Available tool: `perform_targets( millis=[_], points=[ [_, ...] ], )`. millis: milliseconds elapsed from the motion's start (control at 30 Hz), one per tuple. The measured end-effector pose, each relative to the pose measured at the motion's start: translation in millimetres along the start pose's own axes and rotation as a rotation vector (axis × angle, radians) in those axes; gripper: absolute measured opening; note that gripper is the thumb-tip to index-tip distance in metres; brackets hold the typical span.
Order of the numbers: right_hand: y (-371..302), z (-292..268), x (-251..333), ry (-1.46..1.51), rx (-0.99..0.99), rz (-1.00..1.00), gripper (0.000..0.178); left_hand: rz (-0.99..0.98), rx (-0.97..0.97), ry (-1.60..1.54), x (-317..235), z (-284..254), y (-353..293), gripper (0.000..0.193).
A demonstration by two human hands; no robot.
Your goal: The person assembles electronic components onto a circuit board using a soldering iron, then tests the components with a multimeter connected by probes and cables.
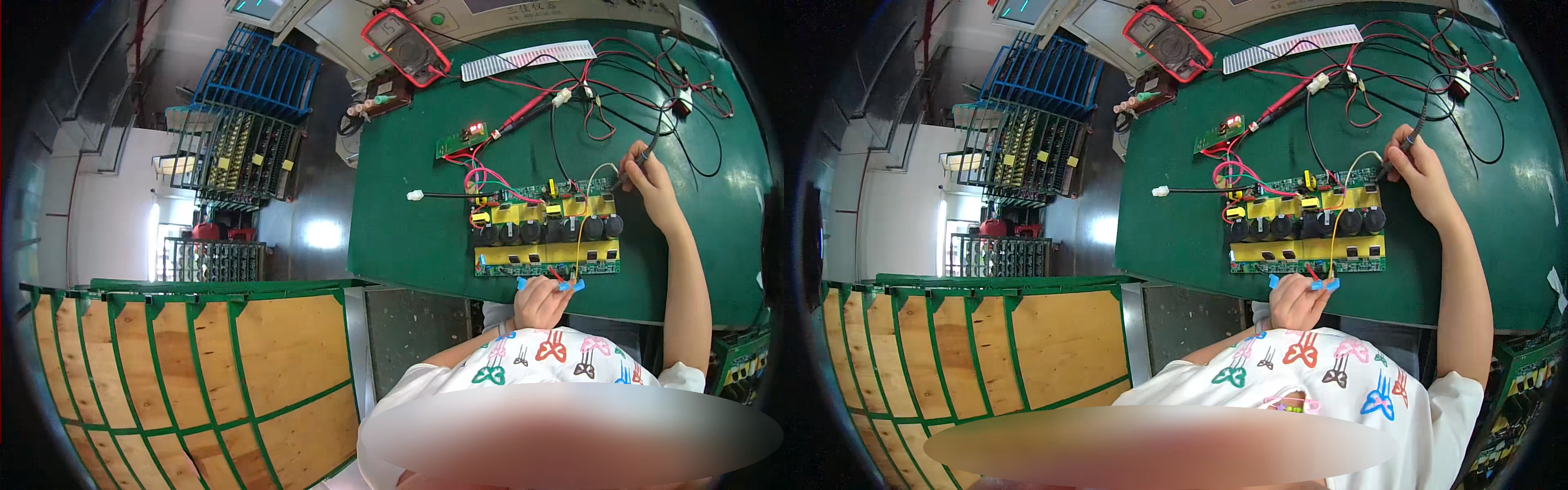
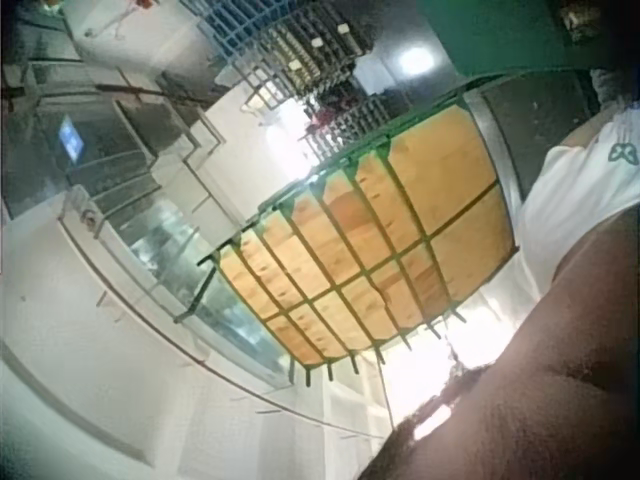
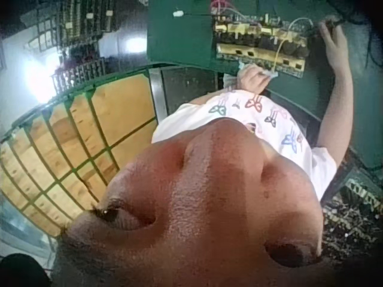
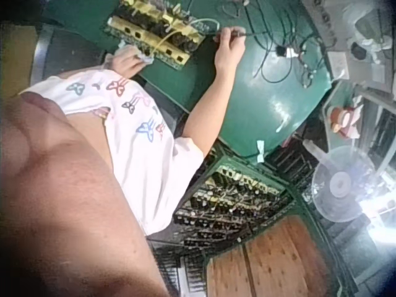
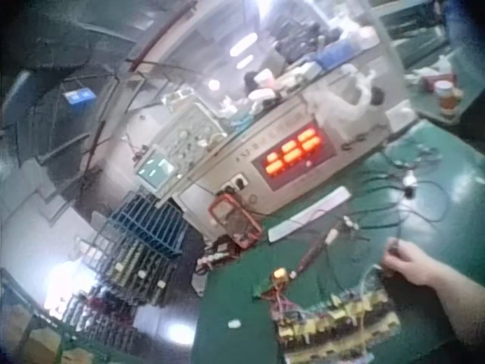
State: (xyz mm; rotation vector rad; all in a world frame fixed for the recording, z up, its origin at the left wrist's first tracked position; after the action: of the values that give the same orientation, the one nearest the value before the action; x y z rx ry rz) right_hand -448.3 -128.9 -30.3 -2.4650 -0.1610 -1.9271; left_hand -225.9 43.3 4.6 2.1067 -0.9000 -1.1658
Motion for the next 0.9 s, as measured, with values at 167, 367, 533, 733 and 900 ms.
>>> perform_targets(
  millis=[167,367,533,733,900],
  points=[
    [2,2,10,0.090,-0.032,-0.094,0.015,-0.032,0.036,-0.026,5,0,-3,0.018],
    [2,32,20,0.049,0.038,-0.101,0.017,-0.005,0.056,-0.037,9,0,-3,0.019],
    [6,37,13,-0.003,0.041,-0.103,0.018,0.013,0.050,-0.040,9,2,-1,0.017],
    [6,34,11,-0.024,-0.003,-0.133,0.020,0.018,0.050,-0.035,8,3,-3,0.016],
    [3,36,19,-0.086,-0.004,-0.149,0.019,0.008,0.060,-0.031,7,4,-3,0.016]
  ],
)
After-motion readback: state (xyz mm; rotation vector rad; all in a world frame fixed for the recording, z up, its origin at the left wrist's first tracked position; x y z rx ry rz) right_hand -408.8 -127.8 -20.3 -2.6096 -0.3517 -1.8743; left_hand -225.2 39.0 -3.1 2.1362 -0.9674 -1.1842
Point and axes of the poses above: each hand's wrist, its own y-axis towards the middle knuckle, its own z-axis out of the palm, x = y × z, the point moved 9 cm from there along y, towards the middle knuckle, and after that the axes turned 12 degrees about -y, right-handed, at the moved point
